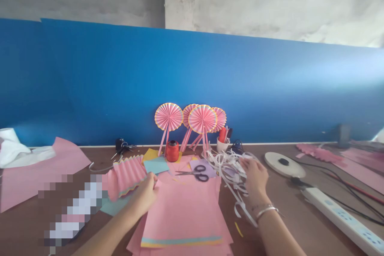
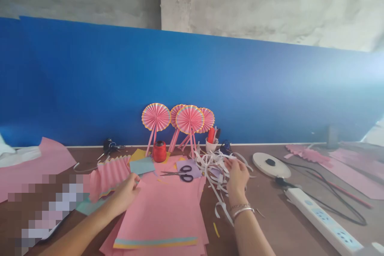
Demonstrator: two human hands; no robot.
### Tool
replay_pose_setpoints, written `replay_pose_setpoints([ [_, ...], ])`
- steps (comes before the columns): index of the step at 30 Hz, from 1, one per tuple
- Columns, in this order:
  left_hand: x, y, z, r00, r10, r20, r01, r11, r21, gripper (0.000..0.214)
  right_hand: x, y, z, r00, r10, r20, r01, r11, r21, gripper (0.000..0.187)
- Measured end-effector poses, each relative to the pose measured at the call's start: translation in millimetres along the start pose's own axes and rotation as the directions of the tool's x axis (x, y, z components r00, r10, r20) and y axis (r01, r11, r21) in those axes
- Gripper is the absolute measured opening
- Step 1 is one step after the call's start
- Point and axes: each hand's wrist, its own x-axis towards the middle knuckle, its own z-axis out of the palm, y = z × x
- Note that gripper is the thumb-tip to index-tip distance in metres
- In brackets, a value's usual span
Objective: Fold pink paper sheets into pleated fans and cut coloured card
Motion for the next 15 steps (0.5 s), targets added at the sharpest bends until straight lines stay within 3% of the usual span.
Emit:
replay_pose_setpoints([
  [1,-7.4,3.5,-0.6,1.0,0.028,0.001,-0.028,0.998,0.051,0.019,-3.7,3.3,2.3,0.993,-0.035,0.11,0.045,0.995,-0.09,0.016],
  [3,-19.7,11.2,-4.2,0.99,0.131,0.056,-0.142,0.922,0.359,0.021,-11.5,9.8,5.5,0.929,-0.102,0.356,0.234,0.906,-0.352,0.018],
  [6,-24.3,19.5,-12.4,0.982,0.156,0.104,-0.187,0.799,0.571,0.021,-20.9,15.2,6.7,0.792,-0.171,0.586,0.58,0.512,-0.634,0.024],
  [8,-16.1,20.4,-16.3,0.974,0.214,0.069,-0.212,0.768,0.604,0.018,-25.6,14.3,6.9,0.745,-0.236,0.624,0.667,0.231,-0.708,0.031],
  [10,-1.6,18.3,-16.6,0.954,0.299,0.031,-0.254,0.749,0.612,0.016,-30.4,11.5,8.4,0.71,-0.301,0.637,0.683,0.073,-0.727,0.033],
  [12,14.8,15.4,-13.1,0.929,0.364,0.061,-0.325,0.73,0.601,0.018,-37.3,9.9,11.9,0.65,-0.305,0.696,0.745,0.077,-0.662,0.032],
  [13,22.3,14.2,-10.2,0.924,0.373,0.076,-0.343,0.727,0.595,0.018,-41.7,10.4,14.5,0.594,-0.276,0.756,0.801,0.117,-0.587,0.032],
  [15,34.4,12.9,-3.4,0.923,0.374,0.096,-0.355,0.727,0.587,0.019,-52.6,14.7,20.5,0.423,-0.171,0.89,0.898,0.214,-0.386,0.036],
])
